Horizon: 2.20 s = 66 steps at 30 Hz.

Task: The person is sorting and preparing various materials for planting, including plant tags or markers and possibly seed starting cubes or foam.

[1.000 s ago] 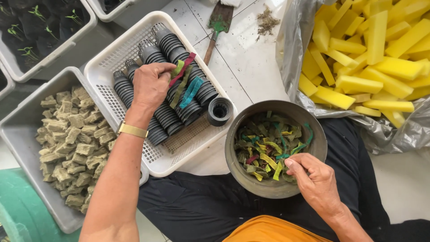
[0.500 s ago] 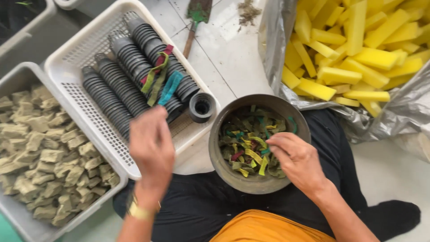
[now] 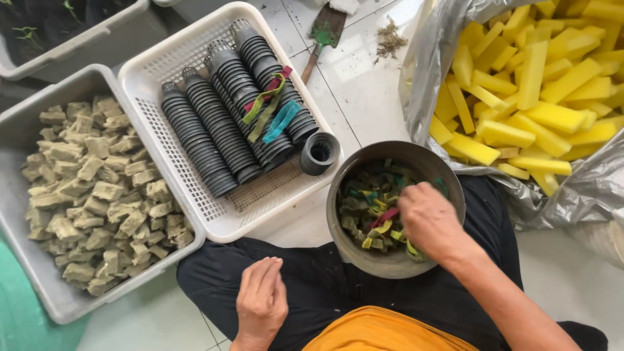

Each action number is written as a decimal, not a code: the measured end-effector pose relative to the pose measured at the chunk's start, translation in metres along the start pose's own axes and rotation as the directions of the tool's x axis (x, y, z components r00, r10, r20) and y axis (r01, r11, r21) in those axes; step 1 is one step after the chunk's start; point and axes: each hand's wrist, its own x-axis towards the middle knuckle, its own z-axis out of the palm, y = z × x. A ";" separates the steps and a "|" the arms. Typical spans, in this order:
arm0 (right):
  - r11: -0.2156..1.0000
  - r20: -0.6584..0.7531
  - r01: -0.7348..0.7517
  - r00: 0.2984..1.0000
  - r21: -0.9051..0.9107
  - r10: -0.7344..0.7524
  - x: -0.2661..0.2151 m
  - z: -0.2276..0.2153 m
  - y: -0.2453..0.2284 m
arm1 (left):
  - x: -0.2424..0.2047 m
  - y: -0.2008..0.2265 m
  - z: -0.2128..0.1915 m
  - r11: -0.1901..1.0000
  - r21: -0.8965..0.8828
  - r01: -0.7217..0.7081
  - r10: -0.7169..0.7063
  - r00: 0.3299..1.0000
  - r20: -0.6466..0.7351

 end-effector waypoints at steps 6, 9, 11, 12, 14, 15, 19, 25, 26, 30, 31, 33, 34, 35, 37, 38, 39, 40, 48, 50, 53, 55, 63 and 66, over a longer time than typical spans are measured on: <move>0.988 -0.294 0.092 0.954 0.128 -0.051 0.011 -0.059 -0.050 | 0.012 0.012 -0.002 0.998 0.053 -0.022 0.020 0.999 0.036; 0.977 -0.277 0.199 0.945 0.073 -0.172 0.039 -0.059 -0.074 | 0.010 0.009 -0.002 0.997 0.070 -0.031 0.030 0.999 0.024; 0.999 -0.035 0.046 0.998 0.019 -0.045 0.058 -0.040 -0.070 | 0.007 0.008 -0.003 0.993 0.099 -0.063 0.061 0.998 0.026; 0.992 0.197 -0.104 0.974 -0.069 0.116 0.069 -0.031 -0.067 | 0.006 0.007 -0.003 0.988 0.124 -0.096 0.093 0.995 0.034; 0.996 0.120 -0.088 0.989 -0.028 0.091 0.074 0.015 -0.048 | 0.006 0.009 -0.005 0.991 0.111 -0.074 0.071 0.997 0.026; 0.997 0.040 -0.081 0.996 0.013 0.080 0.076 0.037 -0.037 | 0.008 0.010 -0.004 0.994 0.090 -0.060 0.058 0.998 0.024; 0.995 -0.057 -0.037 0.997 0.088 0.042 0.061 0.027 -0.014 | 0.005 0.009 -0.003 0.994 0.085 -0.065 0.066 0.998 0.001; 0.767 -0.240 0.112 0.969 0.632 0.055 0.018 -0.029 0.002 | 0.007 0.011 -0.003 0.992 0.112 -0.061 0.060 0.998 0.012; 0.661 -0.231 0.191 0.973 0.725 -0.027 0.015 -0.036 0.004 | 0.009 0.011 -0.003 0.989 0.124 -0.082 0.081 0.997 0.015; 0.874 -0.216 0.149 0.975 0.463 -0.052 -0.004 -0.074 0.002 | 0.006 0.013 -0.005 0.993 0.100 -0.056 0.054 0.998 0.027; 0.874 -0.217 0.146 0.975 0.464 -0.047 -0.008 -0.072 0.006 | 0.007 0.013 -0.005 0.993 0.099 -0.060 0.057 0.998 0.030; 0.904 -0.231 0.127 0.972 0.408 -0.033 -0.017 -0.069 0.014 | 0.008 0.013 -0.005 0.984 0.142 -0.103 0.099 0.995 0.034; 0.904 -0.230 0.123 0.973 0.409 -0.028 -0.016 -0.064 0.012 | 0.008 0.013 -0.004 0.985 0.139 -0.105 0.100 0.994 0.037; 0.913 -0.263 0.103 0.965 0.395 0.005 -0.013 -0.059 0.011 | 0.007 0.012 -0.003 0.986 0.139 -0.091 0.087 0.996 0.035; 0.919 -0.293 0.084 0.956 0.385 0.035 -0.002 -0.049 -0.003 | 0.005 0.013 -0.002 0.987 0.142 -0.074 0.069 0.997 0.035; 0.912 -0.346 0.196 0.936 0.360 -0.064 0.005 -0.044 -0.016 | 0.004 0.015 -0.002 0.995 0.100 -0.005 0.003 1.000 0.022; 0.897 -0.404 0.296 0.902 0.327 -0.150 0.013 -0.040 -0.027 | 0.008 0.015 -0.001 0.997 0.053 0.048 -0.049 0.999 0.013; 0.898 -0.411 0.290 0.901 0.330 -0.140 0.025 -0.024 -0.036 | 0.011 0.021 0.003 0.998 0.053 0.036 -0.037 0.999 0.018; 0.959 0.191 0.139 0.977 -0.249 -0.092 0.083 0.051 -0.075 | 0.067 0.075 0.048 0.797 -0.280 0.534 -0.458 0.838 0.296; 0.967 0.240 0.064 0.971 -0.247 -0.003 0.100 0.060 -0.070 | 0.070 0.074 0.055 0.812 -0.274 0.516 -0.439 0.849 0.295; 0.972 0.314 0.087 0.949 -0.216 -0.015 0.106 0.087 -0.059 | 0.061 0.071 0.062 0.846 -0.250 0.471 -0.401 0.871 0.284; 0.965 0.325 0.176 0.940 -0.194 -0.106 0.113 0.115 -0.039 | 0.057 0.066 0.065 0.870 -0.241 0.431 -0.367 0.890 0.269; 0.933 -0.171 0.168 0.978 0.319 -0.118 0.049 -0.032 -0.032 | 0.060 0.070 0.060 0.866 -0.335 0.371 -0.304 0.923 0.236; 0.825 -0.386 0.298 0.916 0.480 -0.107 0.009 -0.083 -0.046 | 0.069 0.074 0.046 0.804 -0.349 0.482 -0.366 0.863 0.347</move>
